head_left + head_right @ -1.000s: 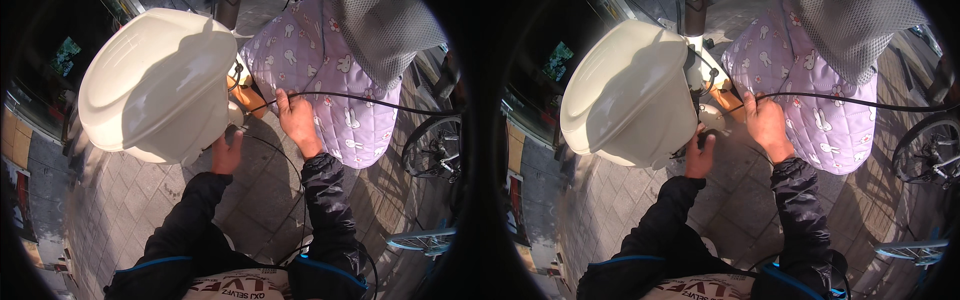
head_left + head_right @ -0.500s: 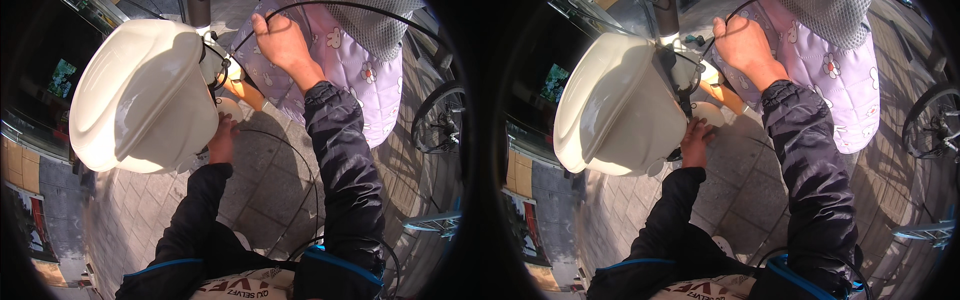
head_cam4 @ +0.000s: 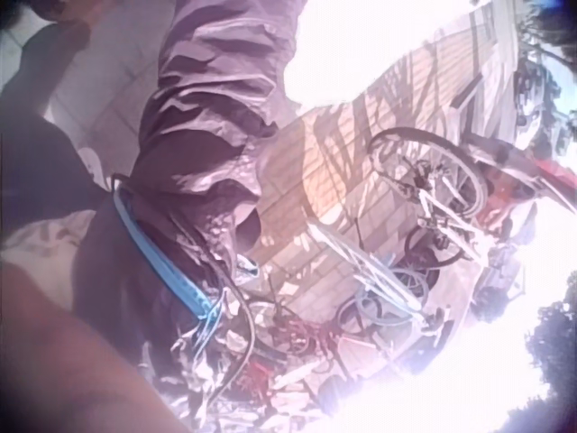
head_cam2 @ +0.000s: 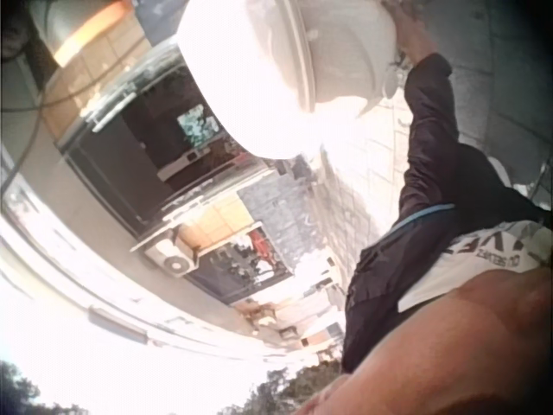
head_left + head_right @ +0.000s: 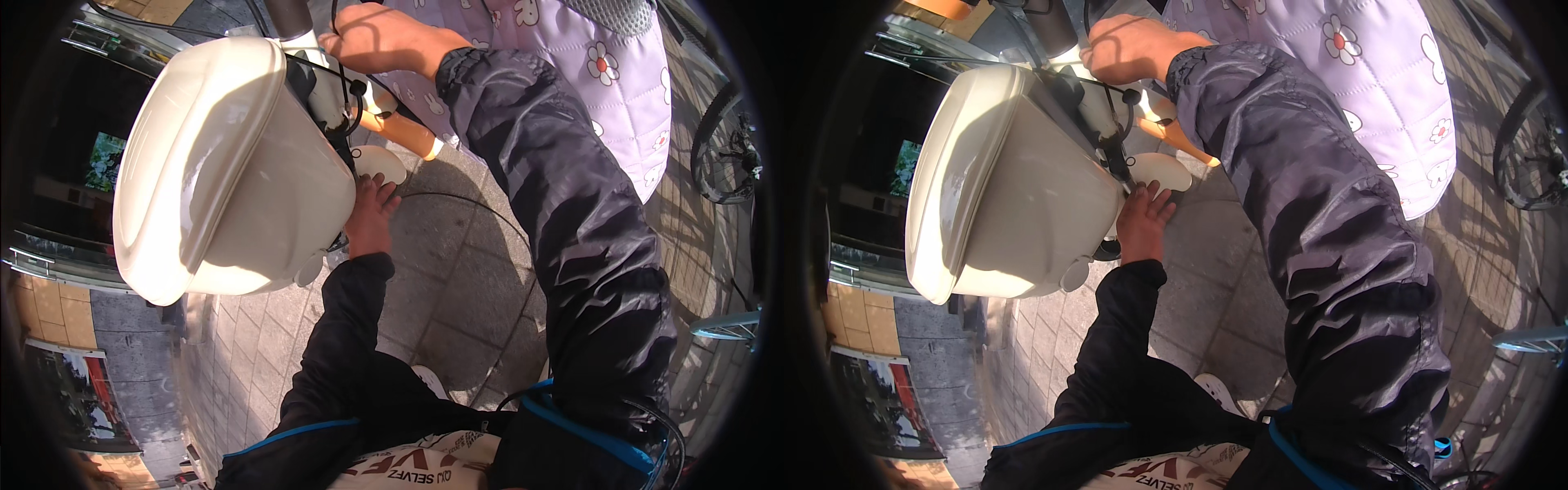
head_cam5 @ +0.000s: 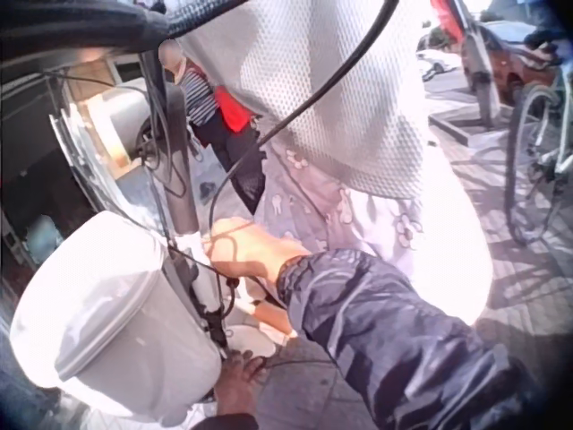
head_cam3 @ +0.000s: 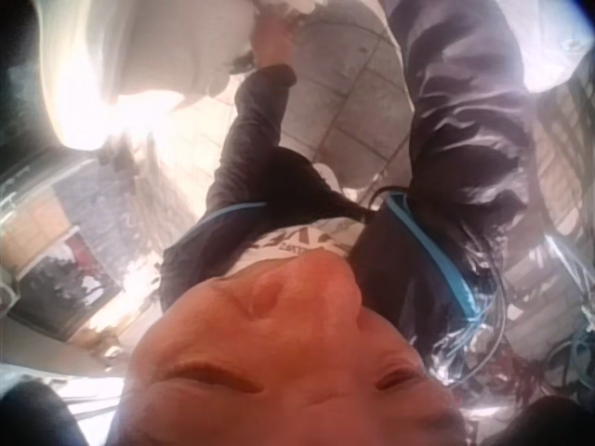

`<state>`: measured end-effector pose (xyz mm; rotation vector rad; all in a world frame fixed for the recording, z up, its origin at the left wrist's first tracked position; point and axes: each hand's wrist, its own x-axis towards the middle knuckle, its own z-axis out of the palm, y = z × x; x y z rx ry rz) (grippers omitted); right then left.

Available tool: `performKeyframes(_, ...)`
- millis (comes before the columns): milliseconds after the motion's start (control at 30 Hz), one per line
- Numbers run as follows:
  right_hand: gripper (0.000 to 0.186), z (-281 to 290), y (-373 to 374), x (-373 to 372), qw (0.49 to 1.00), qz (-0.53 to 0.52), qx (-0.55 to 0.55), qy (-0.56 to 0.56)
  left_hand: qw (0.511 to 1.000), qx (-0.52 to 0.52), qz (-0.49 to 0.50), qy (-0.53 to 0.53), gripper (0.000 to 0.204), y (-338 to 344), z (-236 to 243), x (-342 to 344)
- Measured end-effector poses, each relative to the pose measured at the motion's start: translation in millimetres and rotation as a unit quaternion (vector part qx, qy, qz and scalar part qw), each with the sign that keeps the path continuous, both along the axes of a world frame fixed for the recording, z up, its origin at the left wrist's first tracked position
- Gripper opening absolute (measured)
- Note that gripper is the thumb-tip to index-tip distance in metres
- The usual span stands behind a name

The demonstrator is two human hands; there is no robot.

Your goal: The person uses pliers to cut and strip a black cable, then attaches a metal connector to its end. They route the cable along the handlebar of a white scooter and secure it near the front wheel area.

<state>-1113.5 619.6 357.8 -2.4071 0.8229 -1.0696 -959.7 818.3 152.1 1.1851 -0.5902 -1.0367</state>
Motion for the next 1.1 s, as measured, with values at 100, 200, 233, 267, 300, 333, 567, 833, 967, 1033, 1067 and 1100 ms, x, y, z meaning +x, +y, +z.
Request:
performKeyframes(100, 0.045, 5, -4, 3, 1.0, -0.007, -0.001, 0.008, 1.0, -0.001, -0.004, 0.016, 0.047, -3, -1, -2)
performKeyframes(200, 0.042, 14, -5, 4, 0.999, 0.002, 0.009, 0.037, 1.0, -0.005, -0.006, 0.02, 0.046, -2, -4, 2)
performKeyframes(233, 0.041, 17, -6, 7, 0.998, 0.013, 0.008, 0.053, 1.0, -0.003, -0.004, 0.025, 0.047, -1, -6, 2)
performKeyframes(267, 0.041, 23, -13, 7, 0.997, 0.02, 0.006, 0.07, 0.999, -0.003, -0.007, 0.032, 0.047, -3, -7, 0)
performKeyframes(300, 0.04, 26, -17, 6, 0.996, 0.027, 0.004, 0.087, 0.999, -0.009, -0.014, 0.039, 0.048, -5, -8, -1)
performKeyframes(333, 0.04, 24, -19, 5, 0.996, 0.025, 0.013, 0.079, 0.999, -0.014, -0.022, 0.047, 0.049, -7, -9, -2)
performKeyframes(567, 0.039, 21, -15, 19, 0.997, 0.012, 0.042, 0.066, 0.992, -0.038, -0.034, 0.117, 0.054, -9, -11, 5)
performKeyframes(833, 0.04, 19, -11, 27, 0.993, -0.004, 0.081, 0.086, 0.981, -0.059, -0.041, 0.178, 0.057, -9, -15, 11)
performKeyframes(967, 0.037, 17, -34, 17, 0.997, -0.019, 0.005, 0.069, 0.969, -0.064, -0.068, 0.227, 0.049, -19, -15, 3)
performKeyframes(1033, 0.036, 13, -38, 19, 0.997, -0.006, 0.024, 0.076, 0.968, -0.06, -0.065, 0.236, 0.046, -19, -19, 4)
performKeyframes(1067, 0.036, 12, -37, 21, 0.997, 0.001, 0.029, 0.078, 0.967, -0.058, -0.066, 0.24, 0.044, -21, -18, 2)
performKeyframes(1100, 0.036, 13, -37, 22, 0.996, 0.009, 0.033, 0.081, 0.968, -0.056, -0.057, 0.236, 0.044, -22, -17, 0)
